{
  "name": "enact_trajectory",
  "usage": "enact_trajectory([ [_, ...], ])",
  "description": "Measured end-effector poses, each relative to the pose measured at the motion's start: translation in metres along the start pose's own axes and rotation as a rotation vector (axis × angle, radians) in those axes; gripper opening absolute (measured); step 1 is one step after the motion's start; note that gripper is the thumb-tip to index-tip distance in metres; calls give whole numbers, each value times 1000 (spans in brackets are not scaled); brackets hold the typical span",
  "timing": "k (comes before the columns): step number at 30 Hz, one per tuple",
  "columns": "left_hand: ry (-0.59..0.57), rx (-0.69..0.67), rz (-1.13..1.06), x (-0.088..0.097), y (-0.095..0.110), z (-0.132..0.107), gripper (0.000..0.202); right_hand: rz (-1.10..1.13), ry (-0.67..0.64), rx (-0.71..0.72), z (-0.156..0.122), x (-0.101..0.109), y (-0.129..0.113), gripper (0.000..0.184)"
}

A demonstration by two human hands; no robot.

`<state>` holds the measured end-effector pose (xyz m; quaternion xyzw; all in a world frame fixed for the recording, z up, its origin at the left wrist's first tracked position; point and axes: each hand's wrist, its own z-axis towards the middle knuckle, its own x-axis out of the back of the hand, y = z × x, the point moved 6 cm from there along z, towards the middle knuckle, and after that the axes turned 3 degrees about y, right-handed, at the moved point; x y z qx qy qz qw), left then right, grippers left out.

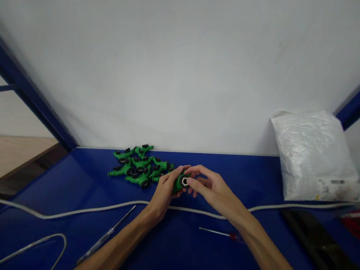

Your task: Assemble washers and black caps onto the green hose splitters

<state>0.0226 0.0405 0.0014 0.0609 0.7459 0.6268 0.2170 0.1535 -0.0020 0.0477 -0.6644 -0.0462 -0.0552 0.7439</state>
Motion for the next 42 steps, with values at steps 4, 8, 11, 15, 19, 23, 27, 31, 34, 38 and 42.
enact_trajectory([
  [4, 34, 4, 30, 4, 1, 2, 69, 79, -60, -14, 2, -2, 12, 44],
  [8, 25, 51, 13, 1, -3, 1, 74, 321, -77, -81, -4, -10, 26, 48],
  [11, 26, 31, 31, 1, -4, 2, 74, 438, -20, -125, -8, -15, 33, 46],
  [15, 59, -55, 185, 5, -1, 4, 66, 513, 54, -134, -9, -18, 36, 40],
  [19, 118, -156, 258, 5, 7, -1, 63, 526, 93, -110, -11, -13, 34, 34],
  [23, 75, -224, 319, -1, 12, -8, 58, 476, 179, -33, -9, -1, 29, 31],
  [27, 28, -260, 381, -1, 7, -8, 57, 369, 253, -30, -8, 9, 29, 32],
  [31, 20, -270, 415, 1, 3, -5, 56, 290, 210, -37, -9, 9, 29, 33],
  [34, 33, -291, 440, 2, 5, -5, 59, 224, 181, -45, -11, 8, 27, 34],
  [38, 50, -311, 478, 0, 8, -8, 60, 171, 172, -49, -13, 4, 24, 33],
  [42, 64, -305, 511, -3, 9, -9, 57, 154, 182, -29, -12, 2, 25, 30],
])
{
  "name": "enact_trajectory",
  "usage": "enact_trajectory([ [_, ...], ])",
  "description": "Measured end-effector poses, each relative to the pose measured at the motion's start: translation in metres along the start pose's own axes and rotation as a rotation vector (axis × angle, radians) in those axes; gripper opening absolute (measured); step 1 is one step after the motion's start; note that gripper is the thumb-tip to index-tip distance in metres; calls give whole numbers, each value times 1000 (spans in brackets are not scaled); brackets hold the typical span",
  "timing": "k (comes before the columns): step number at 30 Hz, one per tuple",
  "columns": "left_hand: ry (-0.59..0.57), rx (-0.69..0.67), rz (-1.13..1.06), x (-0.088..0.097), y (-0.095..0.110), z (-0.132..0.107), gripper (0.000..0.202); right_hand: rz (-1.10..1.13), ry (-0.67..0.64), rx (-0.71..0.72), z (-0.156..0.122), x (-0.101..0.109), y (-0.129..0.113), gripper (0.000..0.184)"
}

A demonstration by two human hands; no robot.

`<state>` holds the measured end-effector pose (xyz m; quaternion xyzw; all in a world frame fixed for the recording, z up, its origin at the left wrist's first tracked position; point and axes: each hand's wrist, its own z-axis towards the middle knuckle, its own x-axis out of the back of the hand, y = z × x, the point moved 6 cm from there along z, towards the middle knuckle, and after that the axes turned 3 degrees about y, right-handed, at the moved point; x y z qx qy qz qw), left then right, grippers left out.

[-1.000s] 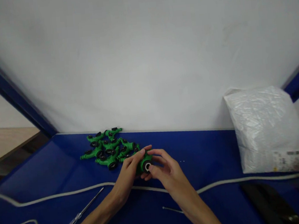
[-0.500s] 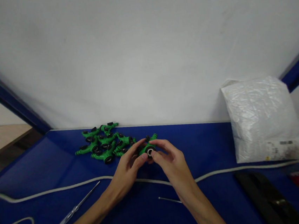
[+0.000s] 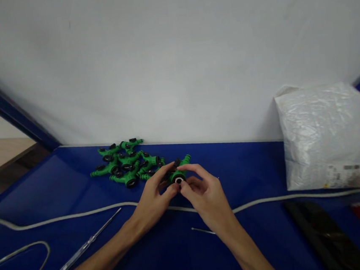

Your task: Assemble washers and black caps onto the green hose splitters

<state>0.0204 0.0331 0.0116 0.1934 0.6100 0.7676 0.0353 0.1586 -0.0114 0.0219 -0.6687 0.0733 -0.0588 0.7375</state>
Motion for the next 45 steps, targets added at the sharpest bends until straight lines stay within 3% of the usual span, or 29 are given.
enact_trajectory([
  [12, 28, -4, 22, -1, 0, -2, 55, -72, 52, 17, -3, -3, -1, 26],
  [22, 40, 4, -46, 1, 0, -2, 57, -45, -86, 10, -4, -1, -8, 32],
  [30, 50, 2, -65, 0, 1, -2, 54, -103, -120, -3, -6, 0, -9, 39],
  [45, -7, 137, -266, -4, -8, -1, 64, -39, -68, -28, -1, 8, -6, 38],
])
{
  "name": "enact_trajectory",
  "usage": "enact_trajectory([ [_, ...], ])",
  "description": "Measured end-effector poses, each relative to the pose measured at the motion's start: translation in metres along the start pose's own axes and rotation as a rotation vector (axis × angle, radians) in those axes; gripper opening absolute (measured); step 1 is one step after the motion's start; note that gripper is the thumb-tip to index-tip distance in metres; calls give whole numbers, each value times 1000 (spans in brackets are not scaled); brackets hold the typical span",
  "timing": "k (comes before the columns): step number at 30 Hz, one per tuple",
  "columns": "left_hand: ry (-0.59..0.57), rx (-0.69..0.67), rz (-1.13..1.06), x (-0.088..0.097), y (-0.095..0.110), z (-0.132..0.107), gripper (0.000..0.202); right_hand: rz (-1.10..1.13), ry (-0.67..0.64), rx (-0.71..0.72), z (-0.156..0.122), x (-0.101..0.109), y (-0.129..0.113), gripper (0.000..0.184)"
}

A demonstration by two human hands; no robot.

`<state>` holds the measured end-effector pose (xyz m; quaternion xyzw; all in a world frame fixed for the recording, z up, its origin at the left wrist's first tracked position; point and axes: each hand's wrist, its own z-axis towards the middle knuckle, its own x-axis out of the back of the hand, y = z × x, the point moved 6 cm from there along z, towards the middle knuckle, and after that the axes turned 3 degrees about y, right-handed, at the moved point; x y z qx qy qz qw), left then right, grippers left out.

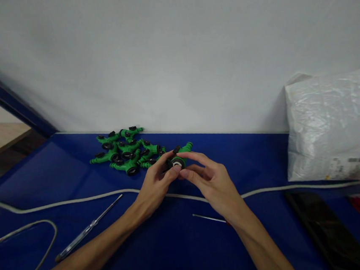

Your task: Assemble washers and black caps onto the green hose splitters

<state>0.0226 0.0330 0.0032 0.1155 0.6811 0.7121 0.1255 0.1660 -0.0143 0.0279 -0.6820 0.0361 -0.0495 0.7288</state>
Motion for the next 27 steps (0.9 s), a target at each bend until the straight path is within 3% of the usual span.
enact_trajectory([
  [27, -6, -15, -23, 0, 2, 1, 58, 33, 0, 85, 0, 0, 0, 28],
])
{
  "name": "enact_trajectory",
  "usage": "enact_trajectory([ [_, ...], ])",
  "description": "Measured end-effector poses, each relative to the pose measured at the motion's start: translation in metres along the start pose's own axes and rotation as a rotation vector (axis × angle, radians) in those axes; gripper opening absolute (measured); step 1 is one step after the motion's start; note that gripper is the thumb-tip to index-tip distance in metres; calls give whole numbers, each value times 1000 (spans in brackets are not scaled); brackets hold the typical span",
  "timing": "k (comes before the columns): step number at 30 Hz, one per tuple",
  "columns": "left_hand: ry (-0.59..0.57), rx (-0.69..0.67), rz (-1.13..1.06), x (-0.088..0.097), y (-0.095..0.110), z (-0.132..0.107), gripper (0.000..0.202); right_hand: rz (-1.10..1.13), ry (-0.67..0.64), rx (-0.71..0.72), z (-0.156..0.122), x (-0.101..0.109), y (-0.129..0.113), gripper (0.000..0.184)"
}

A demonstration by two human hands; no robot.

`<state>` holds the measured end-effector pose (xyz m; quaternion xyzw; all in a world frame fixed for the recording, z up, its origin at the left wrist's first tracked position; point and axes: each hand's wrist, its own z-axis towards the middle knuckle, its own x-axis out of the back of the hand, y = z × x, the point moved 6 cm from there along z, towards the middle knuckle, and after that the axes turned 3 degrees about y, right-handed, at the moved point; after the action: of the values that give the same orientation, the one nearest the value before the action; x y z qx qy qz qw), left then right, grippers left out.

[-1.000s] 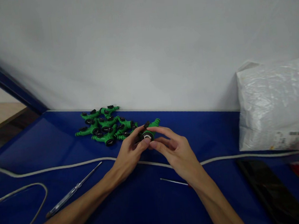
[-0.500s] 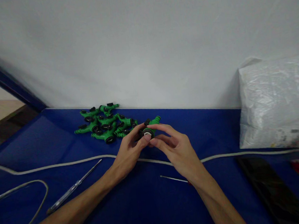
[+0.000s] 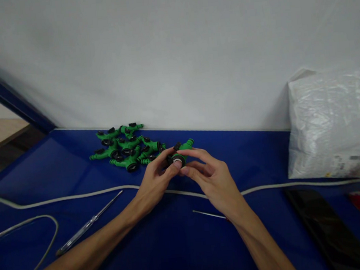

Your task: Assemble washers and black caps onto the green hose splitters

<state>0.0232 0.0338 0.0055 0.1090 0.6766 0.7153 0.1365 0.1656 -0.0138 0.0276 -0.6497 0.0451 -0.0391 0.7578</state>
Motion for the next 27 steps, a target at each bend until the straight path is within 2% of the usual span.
enact_trajectory([
  [23, 32, -28, 86, 1, 6, -2, 57, -24, -2, 33, 1, -1, 4, 27],
  [27, 3, -21, 53, 2, 5, 0, 54, -42, 7, 21, 0, -2, 2, 30],
])
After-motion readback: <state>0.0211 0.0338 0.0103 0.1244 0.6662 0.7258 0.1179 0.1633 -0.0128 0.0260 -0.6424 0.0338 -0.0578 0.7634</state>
